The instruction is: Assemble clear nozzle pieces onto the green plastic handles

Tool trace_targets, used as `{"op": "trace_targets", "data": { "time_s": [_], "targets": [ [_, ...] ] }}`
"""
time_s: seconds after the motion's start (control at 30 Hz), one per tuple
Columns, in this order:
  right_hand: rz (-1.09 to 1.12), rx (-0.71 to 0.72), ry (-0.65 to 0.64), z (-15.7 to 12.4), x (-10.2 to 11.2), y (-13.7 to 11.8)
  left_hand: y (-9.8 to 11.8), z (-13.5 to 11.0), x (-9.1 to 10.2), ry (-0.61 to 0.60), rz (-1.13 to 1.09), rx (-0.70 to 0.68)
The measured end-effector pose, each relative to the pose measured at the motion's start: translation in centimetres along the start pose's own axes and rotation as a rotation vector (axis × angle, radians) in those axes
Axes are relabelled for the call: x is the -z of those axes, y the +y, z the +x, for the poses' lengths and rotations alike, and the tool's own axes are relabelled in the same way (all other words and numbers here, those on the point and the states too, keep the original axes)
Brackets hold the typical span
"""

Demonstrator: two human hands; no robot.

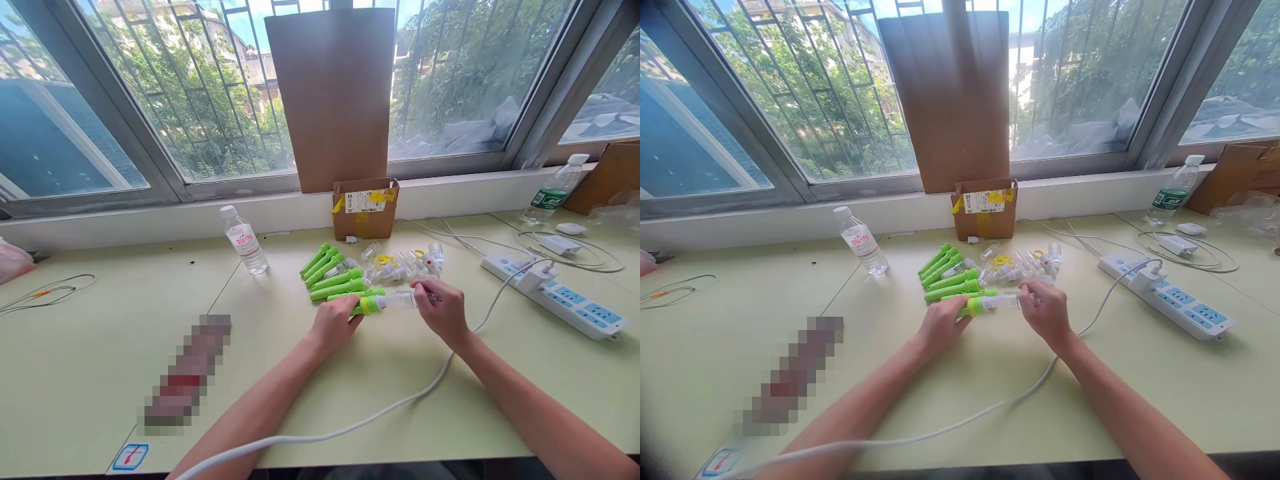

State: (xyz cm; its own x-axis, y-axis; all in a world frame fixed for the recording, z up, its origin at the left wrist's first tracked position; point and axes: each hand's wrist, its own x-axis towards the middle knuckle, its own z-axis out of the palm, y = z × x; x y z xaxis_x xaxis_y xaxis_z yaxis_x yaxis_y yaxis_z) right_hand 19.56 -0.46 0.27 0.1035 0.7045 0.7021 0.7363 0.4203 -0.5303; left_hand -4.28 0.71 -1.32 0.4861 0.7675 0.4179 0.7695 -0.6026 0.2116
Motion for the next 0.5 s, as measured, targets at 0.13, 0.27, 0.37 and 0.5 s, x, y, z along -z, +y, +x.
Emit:
{"op": "trace_targets", "data": {
  "time_s": [0.13, 0.27, 0.37, 0.5],
  "targets": [
    [-0.037, -0.059, 0.012, 0.11, -0.15, 0.0, 0.04, 0.04, 0.19, -0.018, 0.013, 0.007],
    [-0.002, -0.236, 0.073, 0.4, 0.04, 0.15, 0.05, 0.08, 0.25, -0.012, 0.008, 0.01],
    [0.073, -0.314, 0.119, 0.48, 0.21, 0.5, 0.07, 0.12, 0.26, -0.014, 0.007, 0.02],
    [0.126, -0.258, 0.072, -0.13, -0.41, 0.3, 0.18, 0.18, 0.29, -0.045, 0.043, 0.031]
  ]
}}
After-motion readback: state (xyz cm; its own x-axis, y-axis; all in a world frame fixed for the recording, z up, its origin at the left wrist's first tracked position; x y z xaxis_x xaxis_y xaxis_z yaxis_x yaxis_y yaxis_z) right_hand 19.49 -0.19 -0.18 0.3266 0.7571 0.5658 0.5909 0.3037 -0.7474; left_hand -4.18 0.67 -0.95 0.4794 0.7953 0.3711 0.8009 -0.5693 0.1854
